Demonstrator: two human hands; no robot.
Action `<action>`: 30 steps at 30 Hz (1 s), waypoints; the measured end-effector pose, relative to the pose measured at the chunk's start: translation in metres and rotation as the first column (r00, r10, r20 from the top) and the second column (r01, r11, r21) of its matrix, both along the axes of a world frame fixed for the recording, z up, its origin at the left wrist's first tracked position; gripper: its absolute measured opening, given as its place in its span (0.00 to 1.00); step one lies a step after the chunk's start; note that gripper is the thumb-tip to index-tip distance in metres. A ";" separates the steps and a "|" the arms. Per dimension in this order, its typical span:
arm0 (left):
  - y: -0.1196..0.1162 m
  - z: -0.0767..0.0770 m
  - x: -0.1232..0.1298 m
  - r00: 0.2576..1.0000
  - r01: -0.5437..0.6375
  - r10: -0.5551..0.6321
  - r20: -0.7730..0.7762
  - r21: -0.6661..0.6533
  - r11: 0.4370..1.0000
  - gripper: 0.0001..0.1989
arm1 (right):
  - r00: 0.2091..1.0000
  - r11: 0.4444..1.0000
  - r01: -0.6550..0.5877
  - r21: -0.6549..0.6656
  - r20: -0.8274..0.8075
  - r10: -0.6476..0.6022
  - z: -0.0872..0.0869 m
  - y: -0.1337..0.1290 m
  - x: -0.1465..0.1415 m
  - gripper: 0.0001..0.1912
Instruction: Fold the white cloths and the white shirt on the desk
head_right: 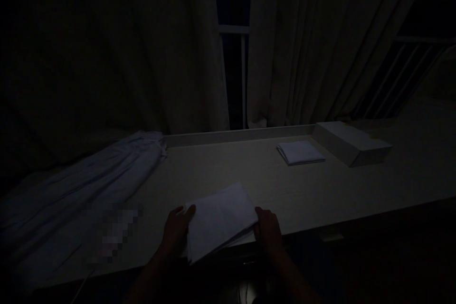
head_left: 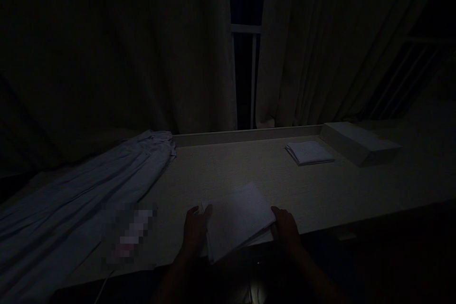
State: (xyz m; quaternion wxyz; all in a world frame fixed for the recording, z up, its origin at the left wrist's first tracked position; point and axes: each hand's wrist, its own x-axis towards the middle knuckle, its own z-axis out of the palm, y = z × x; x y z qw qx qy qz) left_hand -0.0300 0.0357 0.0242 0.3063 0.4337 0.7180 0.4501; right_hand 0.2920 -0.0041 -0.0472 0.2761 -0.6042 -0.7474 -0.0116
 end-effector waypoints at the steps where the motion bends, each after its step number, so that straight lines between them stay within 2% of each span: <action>1: 0.004 0.000 0.002 1.000 -0.015 0.015 0.011 0.001 1.000 0.29 | 1.000 1.000 -0.002 0.003 0.002 0.002 0.000 0.000 0.000 0.26; 5: 0.016 -0.004 0.005 0.998 -0.024 0.025 0.053 -0.025 0.999 0.29 | 1.000 1.000 -0.024 0.011 -0.001 0.024 -0.001 -0.002 0.001 0.30; 12: 0.020 -0.030 -0.003 0.999 -0.040 0.040 0.006 0.003 0.999 0.22 | 1.000 1.000 -0.019 -0.012 -0.004 0.019 0.004 -0.005 -0.001 0.34; 16: 0.012 -0.030 0.001 1.000 -0.021 0.021 0.018 -0.007 1.000 0.29 | 1.000 1.000 0.002 -0.007 -0.028 -0.002 0.006 -0.005 -0.002 0.34; 20: -0.011 -0.025 0.015 0.996 0.069 -0.071 0.054 0.036 0.997 0.39 | 0.999 1.000 0.005 -0.030 -0.047 -0.006 0.004 -0.005 -0.002 0.34; 25: -0.043 -0.038 0.025 0.971 0.119 -0.096 -0.218 0.094 0.989 0.40 | 0.999 0.997 0.016 -0.072 -0.043 -0.019 0.002 -0.003 -0.002 0.33; 30: -0.042 -0.051 0.016 0.925 0.232 -0.153 -0.348 0.195 0.953 0.28 | 0.999 0.996 0.021 -0.086 -0.034 -0.024 0.000 -0.003 -0.002 0.34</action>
